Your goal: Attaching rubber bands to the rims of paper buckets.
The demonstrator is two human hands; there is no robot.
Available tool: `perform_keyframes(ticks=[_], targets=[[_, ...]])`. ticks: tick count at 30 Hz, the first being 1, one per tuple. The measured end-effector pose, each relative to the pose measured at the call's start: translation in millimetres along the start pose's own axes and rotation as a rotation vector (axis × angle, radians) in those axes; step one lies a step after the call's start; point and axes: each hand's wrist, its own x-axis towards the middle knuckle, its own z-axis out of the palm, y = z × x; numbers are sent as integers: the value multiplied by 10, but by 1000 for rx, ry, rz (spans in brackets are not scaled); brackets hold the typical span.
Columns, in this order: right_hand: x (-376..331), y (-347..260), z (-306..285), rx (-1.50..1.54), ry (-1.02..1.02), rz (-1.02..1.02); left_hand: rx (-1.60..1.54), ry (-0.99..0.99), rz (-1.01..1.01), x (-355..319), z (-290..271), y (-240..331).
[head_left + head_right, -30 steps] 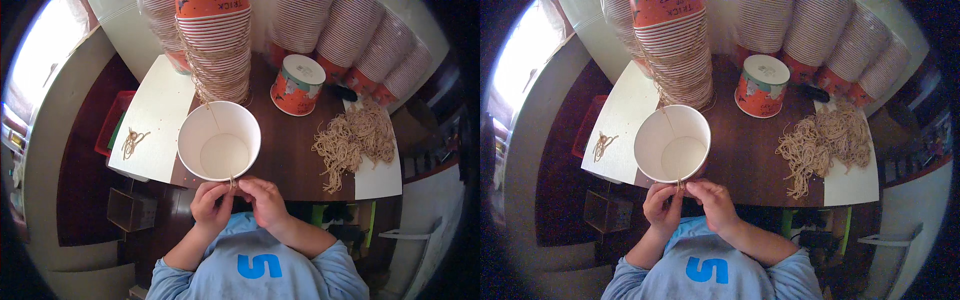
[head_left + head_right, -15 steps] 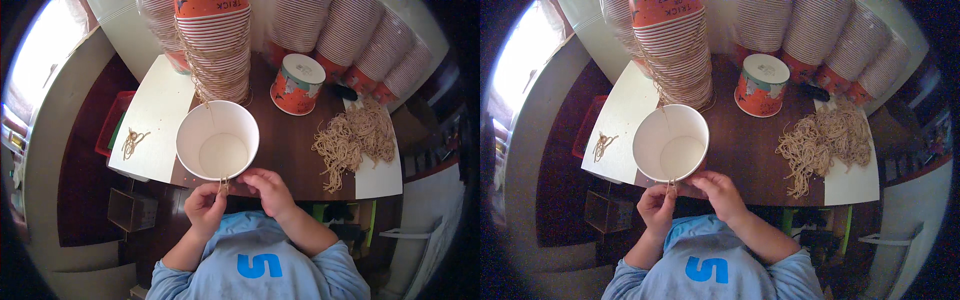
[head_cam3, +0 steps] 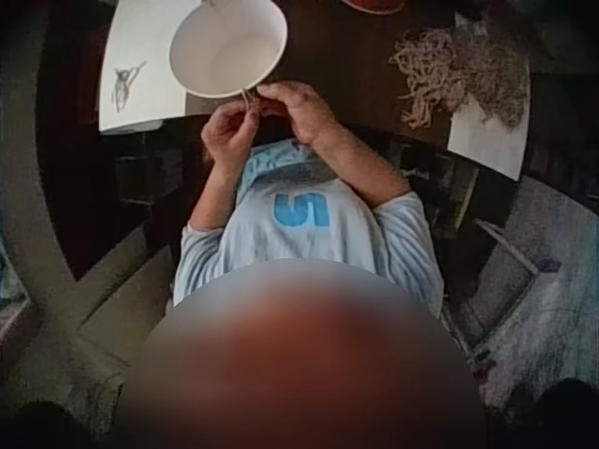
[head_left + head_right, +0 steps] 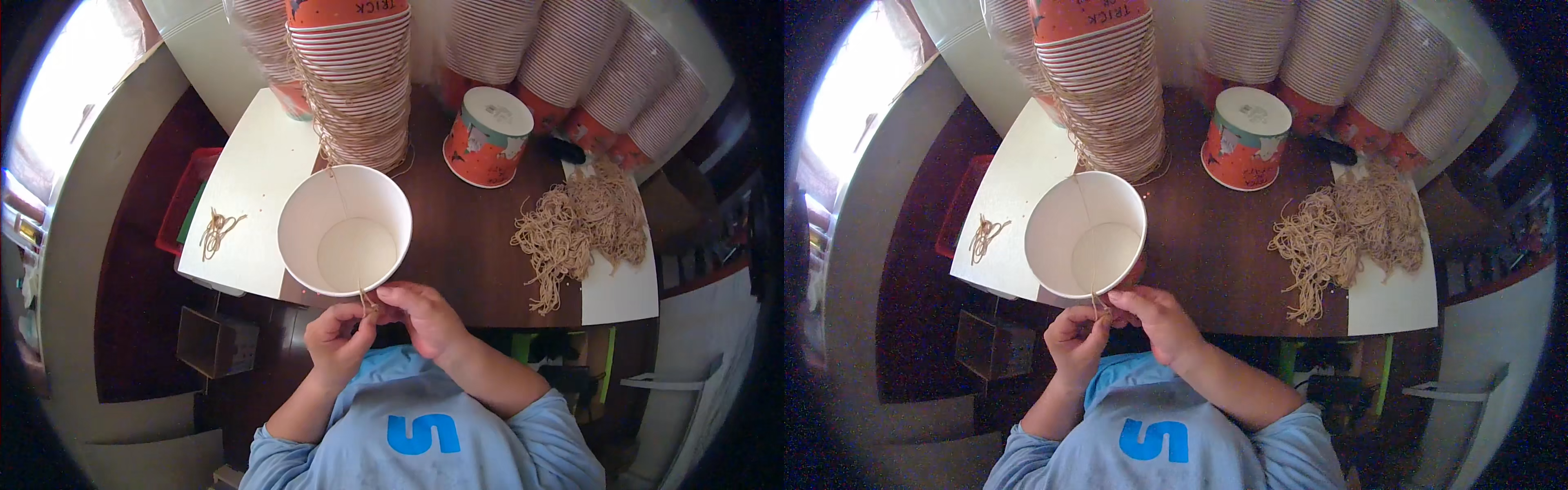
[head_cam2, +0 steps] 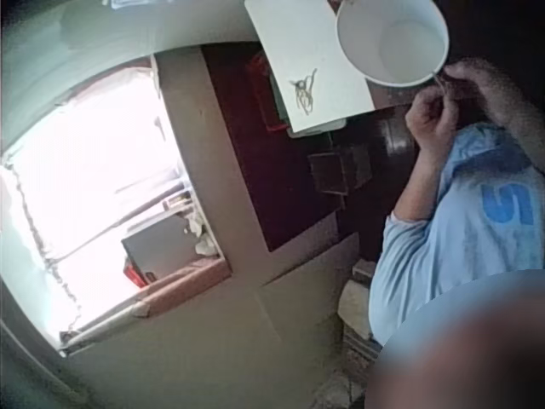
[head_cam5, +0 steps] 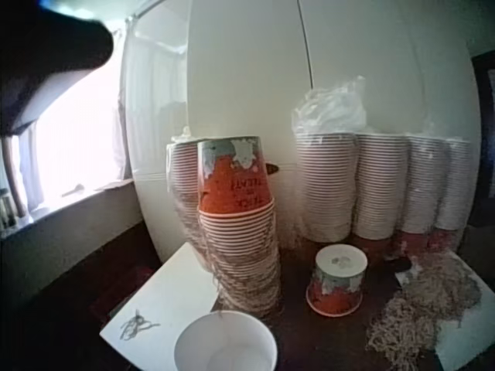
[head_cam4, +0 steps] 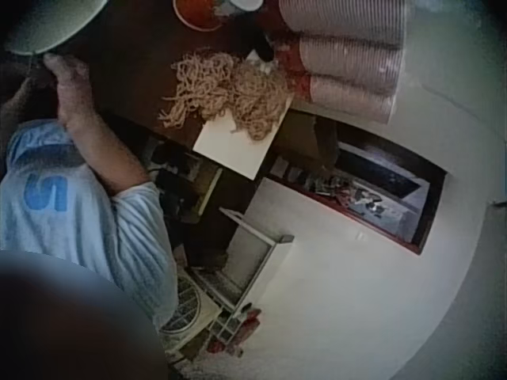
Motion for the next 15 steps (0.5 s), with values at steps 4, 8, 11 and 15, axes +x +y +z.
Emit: perform_keyframes(ticks=[4, 8, 11, 15], targets=[[-9, -19, 114, -96, 34, 9, 62, -39, 32, 52, -9, 121], [0, -3, 90, -53, 10, -23, 27, -82, -7, 78, -55, 123], [-17, -64, 86, -47, 34, -49, -36, -44, -40, 91, -122, 53], [-45, -151, 16, -22, 91, -21, -115, 11, -97, 159, -121, 98]])
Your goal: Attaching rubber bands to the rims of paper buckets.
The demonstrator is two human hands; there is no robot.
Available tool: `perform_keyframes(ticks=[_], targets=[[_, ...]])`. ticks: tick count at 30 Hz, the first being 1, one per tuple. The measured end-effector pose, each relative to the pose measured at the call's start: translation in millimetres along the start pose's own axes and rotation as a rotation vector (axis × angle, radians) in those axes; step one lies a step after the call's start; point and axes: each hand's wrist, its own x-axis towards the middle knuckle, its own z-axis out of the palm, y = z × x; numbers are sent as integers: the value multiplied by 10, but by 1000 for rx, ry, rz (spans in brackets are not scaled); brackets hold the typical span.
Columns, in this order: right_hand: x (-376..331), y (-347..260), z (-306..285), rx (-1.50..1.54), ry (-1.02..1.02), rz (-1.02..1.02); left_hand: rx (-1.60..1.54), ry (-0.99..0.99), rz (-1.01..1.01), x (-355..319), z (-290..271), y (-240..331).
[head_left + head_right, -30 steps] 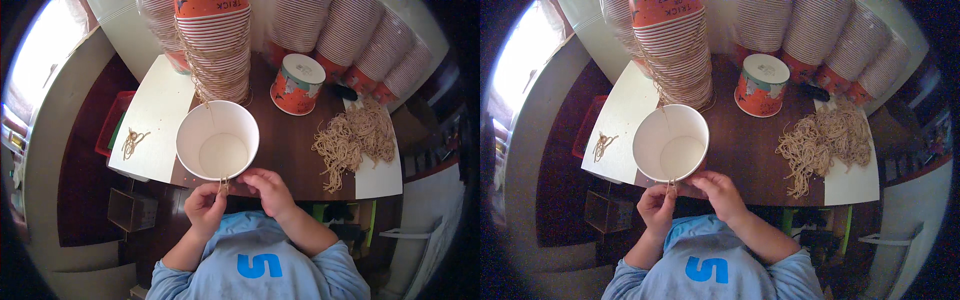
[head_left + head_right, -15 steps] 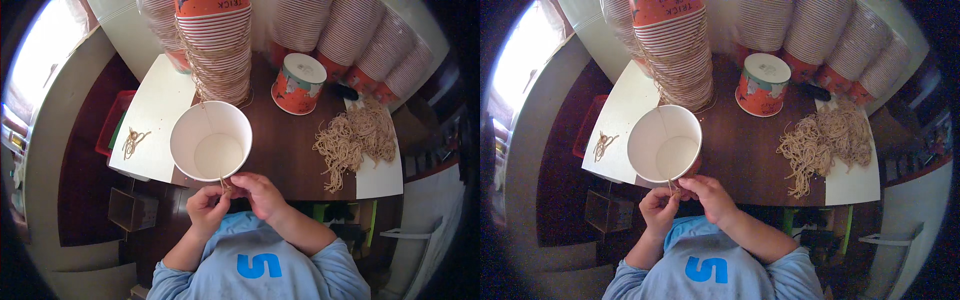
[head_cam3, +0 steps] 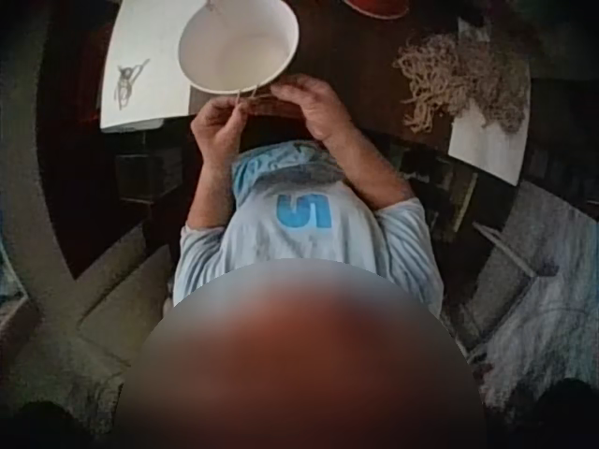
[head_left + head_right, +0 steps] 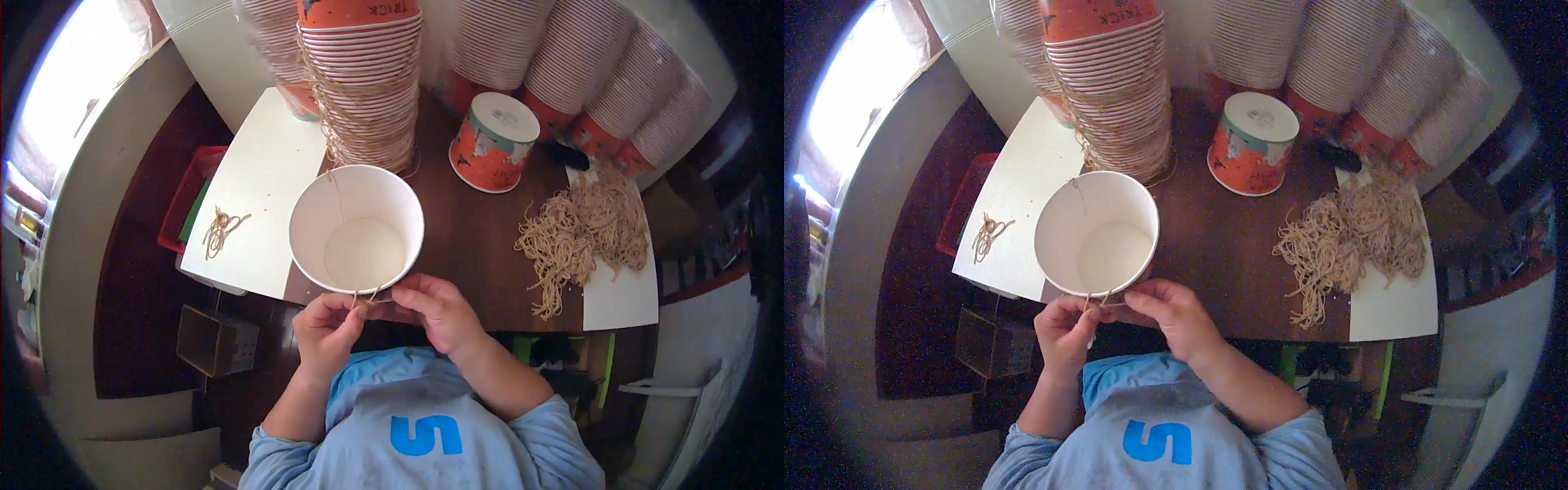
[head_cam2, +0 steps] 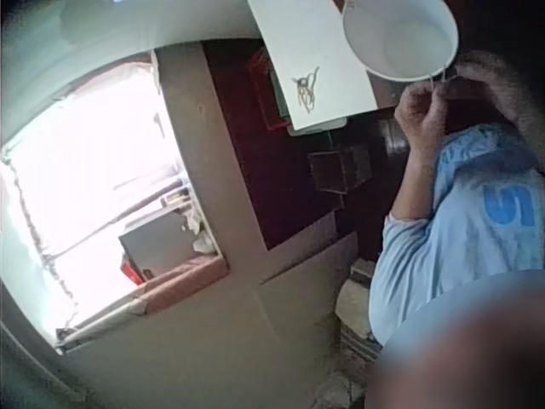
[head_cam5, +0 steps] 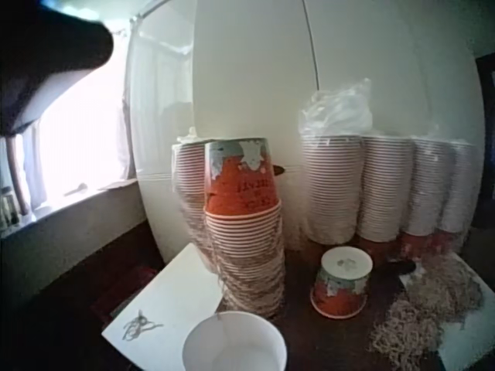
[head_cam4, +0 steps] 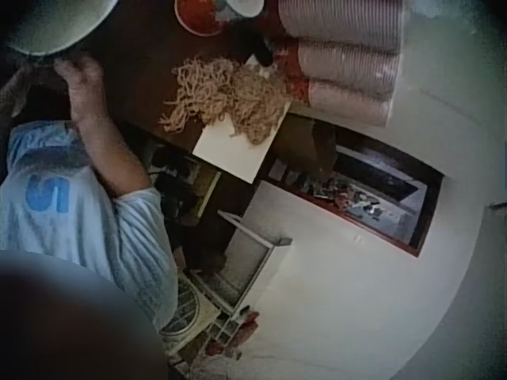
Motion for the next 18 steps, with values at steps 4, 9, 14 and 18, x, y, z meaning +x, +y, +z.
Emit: perform_keyframes(ticks=[4, 9, 14, 18], targets=[[-58, -159, -15, -593, 103, -184, 12, 3, 73, 20, 26, -71], [-80, -181, 18, -959, 224, -404, -13, 26, 37, 22, 130, -39], [-232, -230, 34, -1465, 305, -940, -43, 30, 22, 40, 147, -23], [-212, -278, 117, -1414, 152, -1128, -209, -38, -26, 46, 164, -17]])
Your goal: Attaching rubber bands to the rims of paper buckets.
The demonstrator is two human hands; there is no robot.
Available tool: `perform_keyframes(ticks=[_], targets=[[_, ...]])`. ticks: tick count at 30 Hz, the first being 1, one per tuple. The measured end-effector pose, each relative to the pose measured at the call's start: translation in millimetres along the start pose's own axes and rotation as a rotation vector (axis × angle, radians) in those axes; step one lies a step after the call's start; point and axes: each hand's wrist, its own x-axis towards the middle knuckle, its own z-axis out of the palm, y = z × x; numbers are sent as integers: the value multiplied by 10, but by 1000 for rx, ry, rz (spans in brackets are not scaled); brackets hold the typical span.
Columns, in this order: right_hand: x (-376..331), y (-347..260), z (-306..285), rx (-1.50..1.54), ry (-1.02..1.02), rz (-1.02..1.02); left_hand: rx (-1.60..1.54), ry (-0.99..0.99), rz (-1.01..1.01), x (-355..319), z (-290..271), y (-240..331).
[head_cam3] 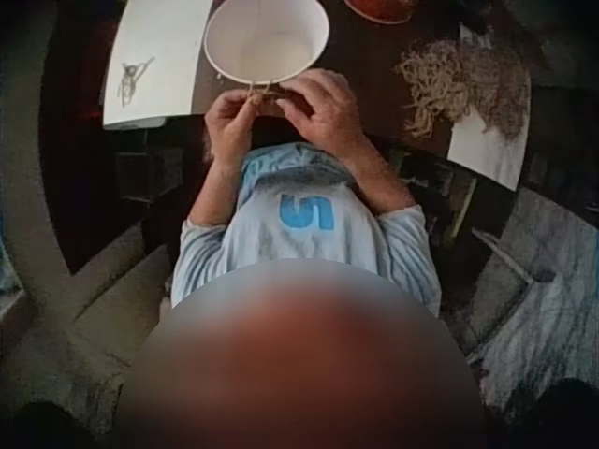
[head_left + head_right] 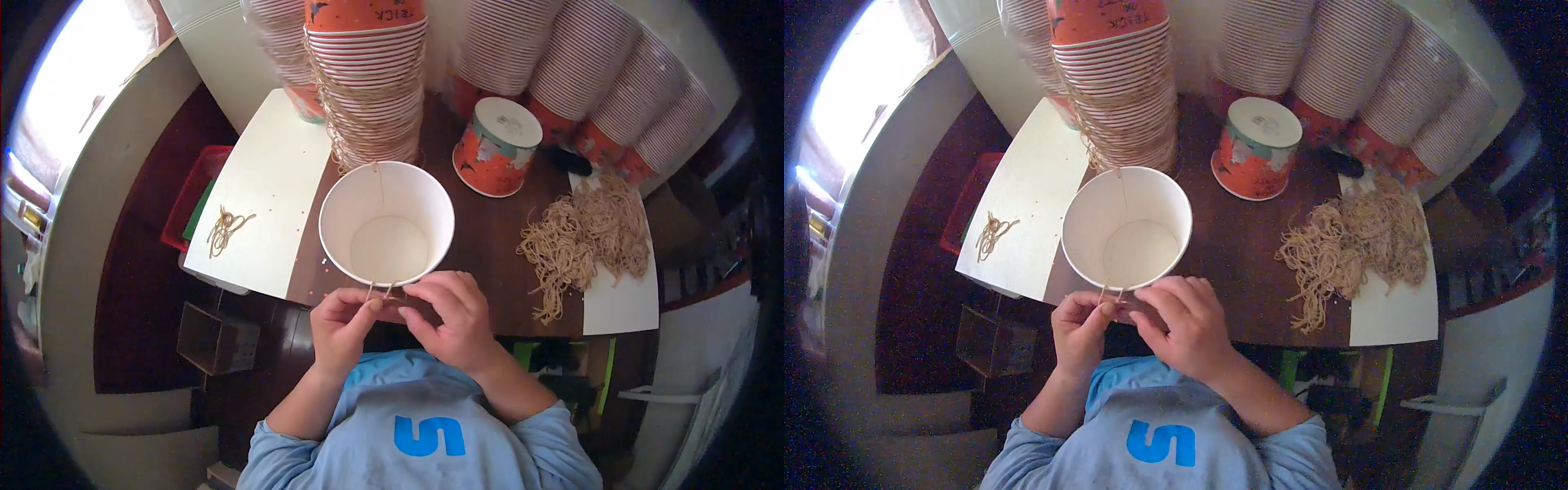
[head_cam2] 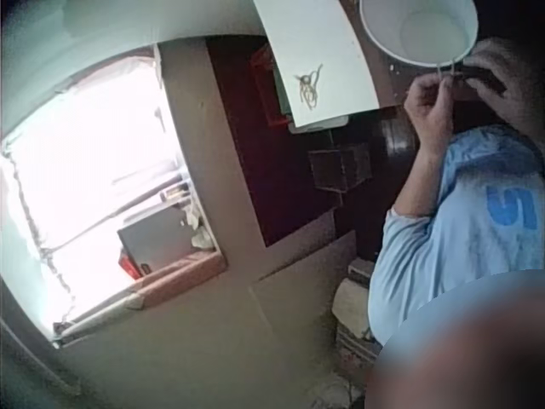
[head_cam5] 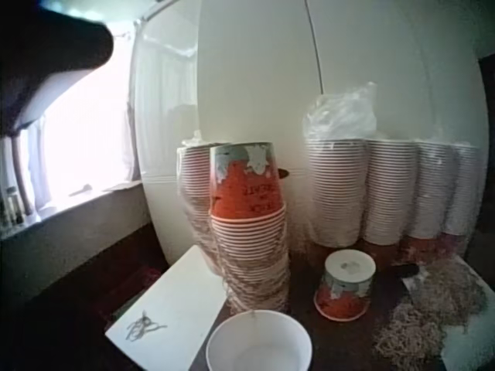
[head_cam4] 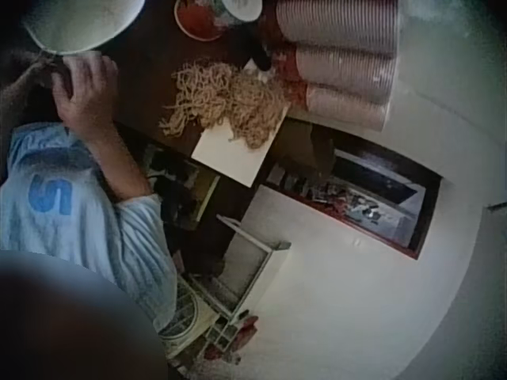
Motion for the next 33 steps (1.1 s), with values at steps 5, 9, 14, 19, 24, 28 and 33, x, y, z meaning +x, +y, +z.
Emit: perform_keyframes(ticks=[5, 9, 14, 19, 24, 28, 33], targets=[[18, 50, 112, -22, -20, -75, -72, -24, 1, 5, -37, -51], [19, 65, 131, -18, -8, -77, -186, -52, -136, 0, -51, -33], [48, 54, 102, -84, -21, -116, -263, -91, -184, -7, -63, -85], [8, 40, 113, -190, -4, -122, -297, -196, -277, -5, -78, -135], [-12, 144, 100, -87, 22, -108, -57, -63, -124, -27, 61, 57], [23, 12, 64, -55, 72, -99, 519, 7, 307, -55, -40, 92], [46, 41, 156, -29, -7, -287, 626, -76, 459, -16, 8, 266]])
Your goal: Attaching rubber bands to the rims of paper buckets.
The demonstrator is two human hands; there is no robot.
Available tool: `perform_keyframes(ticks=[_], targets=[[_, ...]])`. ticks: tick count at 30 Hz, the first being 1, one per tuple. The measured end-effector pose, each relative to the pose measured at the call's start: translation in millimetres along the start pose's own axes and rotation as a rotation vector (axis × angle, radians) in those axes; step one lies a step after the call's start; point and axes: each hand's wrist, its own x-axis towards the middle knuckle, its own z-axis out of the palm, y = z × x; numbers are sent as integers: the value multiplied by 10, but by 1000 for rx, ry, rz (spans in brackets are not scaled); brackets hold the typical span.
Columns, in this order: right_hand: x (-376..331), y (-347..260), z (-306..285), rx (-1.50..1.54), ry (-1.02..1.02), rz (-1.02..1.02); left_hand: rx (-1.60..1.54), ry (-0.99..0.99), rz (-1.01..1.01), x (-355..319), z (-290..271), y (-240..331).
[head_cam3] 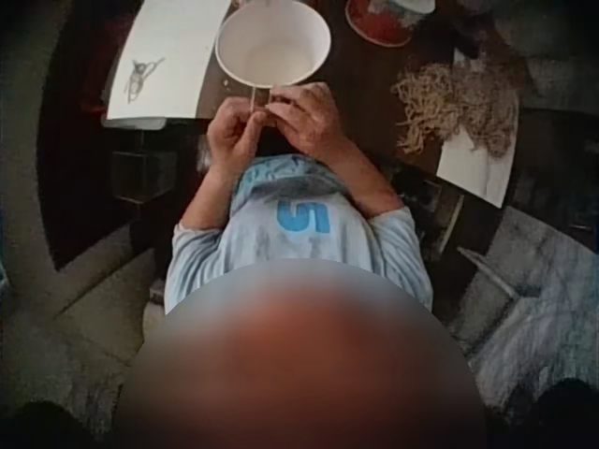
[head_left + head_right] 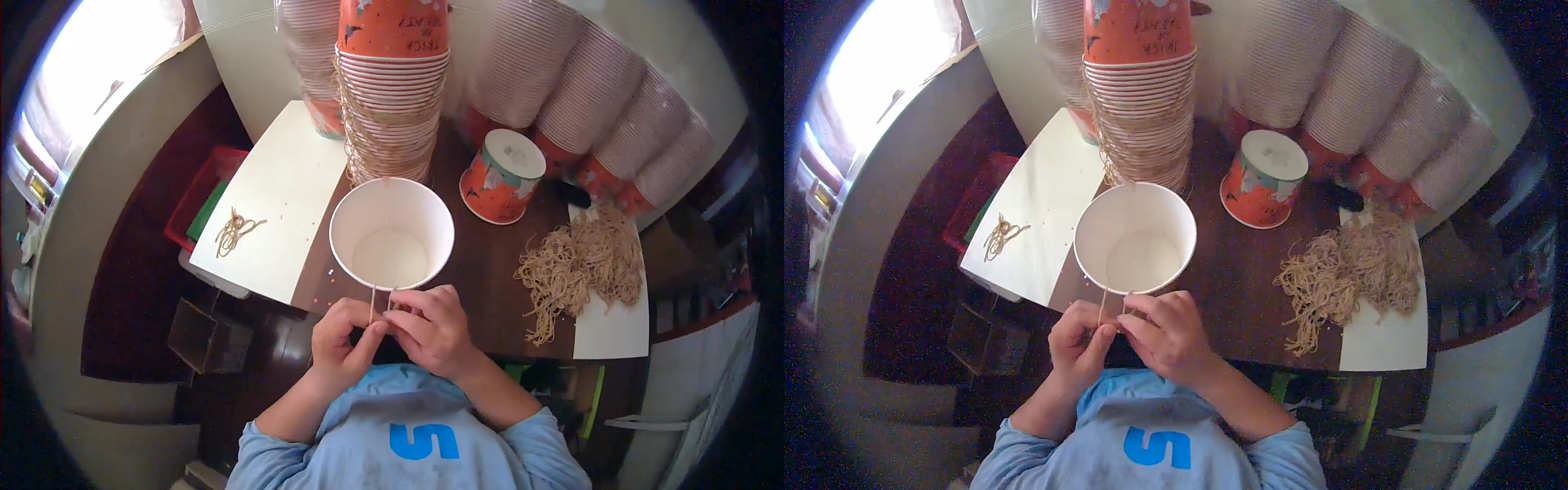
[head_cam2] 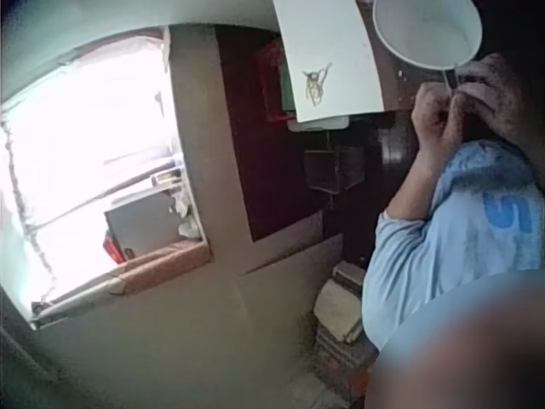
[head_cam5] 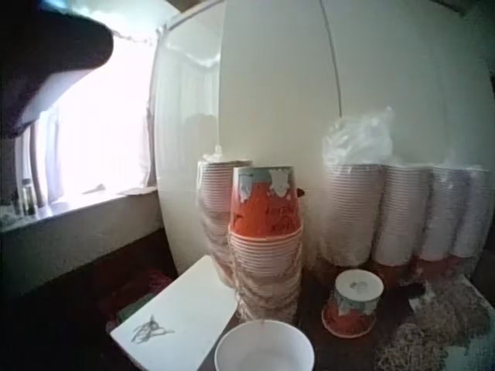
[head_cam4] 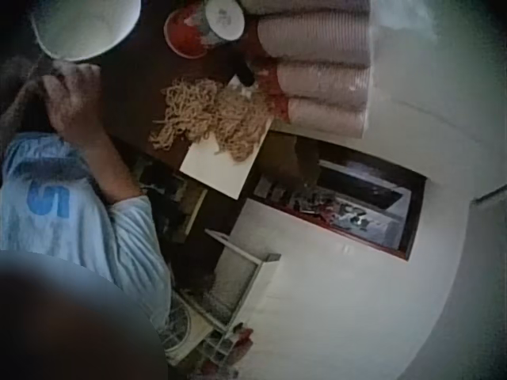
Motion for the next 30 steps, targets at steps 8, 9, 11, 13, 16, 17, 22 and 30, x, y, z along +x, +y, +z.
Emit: perform_keyframes(ticks=[8, 9, 11, 13, 16, 17, 22, 30], targets=[[201, -34, -71, -79, 18, -32, -145, -103, 173, 281, -154, 315], [236, -4, -102, -76, -19, 5, -214, -97, 135, 326, -181, 327], [280, 13, -150, -71, -57, 29, -380, -58, 15, 372, -192, 358], [290, 7, -178, -37, -122, 120, -486, -25, 4, 458, -195, 275], [263, 104, -145, 222, -200, 194, -817, -25, -127, 623, -213, 141], [272, 148, -145, 220, -198, 189, -952, -11, -128, 692, -193, 83], [606, 384, -301, -204, -1, 134, -1105, -171, -62, 772, -288, -157], [488, 937, -402, 70, -240, 659, -831, -403, 24, 629, -399, -190]])
